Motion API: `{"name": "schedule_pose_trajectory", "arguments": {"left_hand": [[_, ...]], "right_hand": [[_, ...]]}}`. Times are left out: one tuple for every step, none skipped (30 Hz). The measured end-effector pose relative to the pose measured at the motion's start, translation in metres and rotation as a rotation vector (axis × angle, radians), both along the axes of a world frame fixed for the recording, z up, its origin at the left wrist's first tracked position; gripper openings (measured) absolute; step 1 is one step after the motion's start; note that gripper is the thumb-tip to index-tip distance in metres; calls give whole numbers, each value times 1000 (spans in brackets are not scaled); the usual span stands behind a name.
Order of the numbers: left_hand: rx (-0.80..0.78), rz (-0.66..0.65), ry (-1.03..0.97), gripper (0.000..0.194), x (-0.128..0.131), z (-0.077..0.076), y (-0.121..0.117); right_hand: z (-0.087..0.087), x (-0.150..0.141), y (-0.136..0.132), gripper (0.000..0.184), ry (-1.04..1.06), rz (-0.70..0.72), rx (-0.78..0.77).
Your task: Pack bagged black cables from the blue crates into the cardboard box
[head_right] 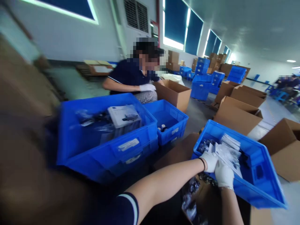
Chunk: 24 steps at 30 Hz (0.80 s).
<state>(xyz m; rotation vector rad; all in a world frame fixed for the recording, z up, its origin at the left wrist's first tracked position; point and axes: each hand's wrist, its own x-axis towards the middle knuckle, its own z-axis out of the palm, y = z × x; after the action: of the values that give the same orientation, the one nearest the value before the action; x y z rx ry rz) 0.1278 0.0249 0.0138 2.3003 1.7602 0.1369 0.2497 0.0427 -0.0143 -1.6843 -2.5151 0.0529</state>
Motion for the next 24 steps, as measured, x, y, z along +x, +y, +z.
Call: {"name": "schedule_pose_trajectory", "arguments": {"left_hand": [[14,-12,-11,54,0,1,0],[9,-6,-16,52,-1,2,1],[-9,12,-18,50,-1,2,2],[-28,25,-18,47,-1,2,3],[-42,37,-18,45,-1,2,5],[-52,45,-18,44,-1,1,6],[-56,49,-20,43,-1,1,7],[-58,53,-21,43,-1,1,7],[-60,58,-22,43,0,1,8],[-64,63,-21,43,0,1,8],[-67,66,-19,43,0,2,8],[-70,69,-16,43,1,2,7],[-70,69,-12,43,1,3,7],[-70,70,-8,43,1,3,6],[-69,68,-4,43,1,3,6],[-67,65,-3,43,1,4,5],[-65,62,-2,43,1,4,5],[-61,58,-3,43,1,4,4],[-55,53,-4,43,1,4,4],[-46,47,-4,42,2,3,4],[-34,41,-4,41,2,3,5],[-17,37,-3,40,3,2,5],[5,35,-2,39,4,2,5],[30,37,-2,39,5,1,5]], "right_hand": [[4,-2,-2,42,-2,-8,0],[8,-3,-2,42,-3,-17,-6],[11,-5,-3,41,-3,-28,-17],[12,-5,-3,41,-5,-37,-30],[13,-6,-2,41,-11,-49,-42],[13,-6,-2,41,-18,-59,-52],[13,-6,-1,41,-23,-63,-57],[13,-5,-1,41,-25,-65,-57],[12,-5,-1,41,-23,-67,-54],[11,-5,-1,42,-18,-70,-49],[11,-4,-2,42,-8,-75,-48],[11,-5,-2,42,4,-80,-50],[11,-5,-2,42,14,-85,-57],[12,-5,-2,43,24,-84,-68],[13,-5,-2,43,29,-82,-81],[13,-5,-3,43,29,-80,-93],[13,-4,-3,43,26,-78,-100],[14,-4,-3,43,19,-76,-101],[13,-4,-4,43,12,-75,-99],[13,-4,-4,44,5,-76,-94],[13,-3,-4,44,-1,-78,-90],[12,-3,-4,45,-3,-79,-86],[12,-3,-4,45,-2,-77,-83],[11,-3,-4,46,3,-75,-82]]}}
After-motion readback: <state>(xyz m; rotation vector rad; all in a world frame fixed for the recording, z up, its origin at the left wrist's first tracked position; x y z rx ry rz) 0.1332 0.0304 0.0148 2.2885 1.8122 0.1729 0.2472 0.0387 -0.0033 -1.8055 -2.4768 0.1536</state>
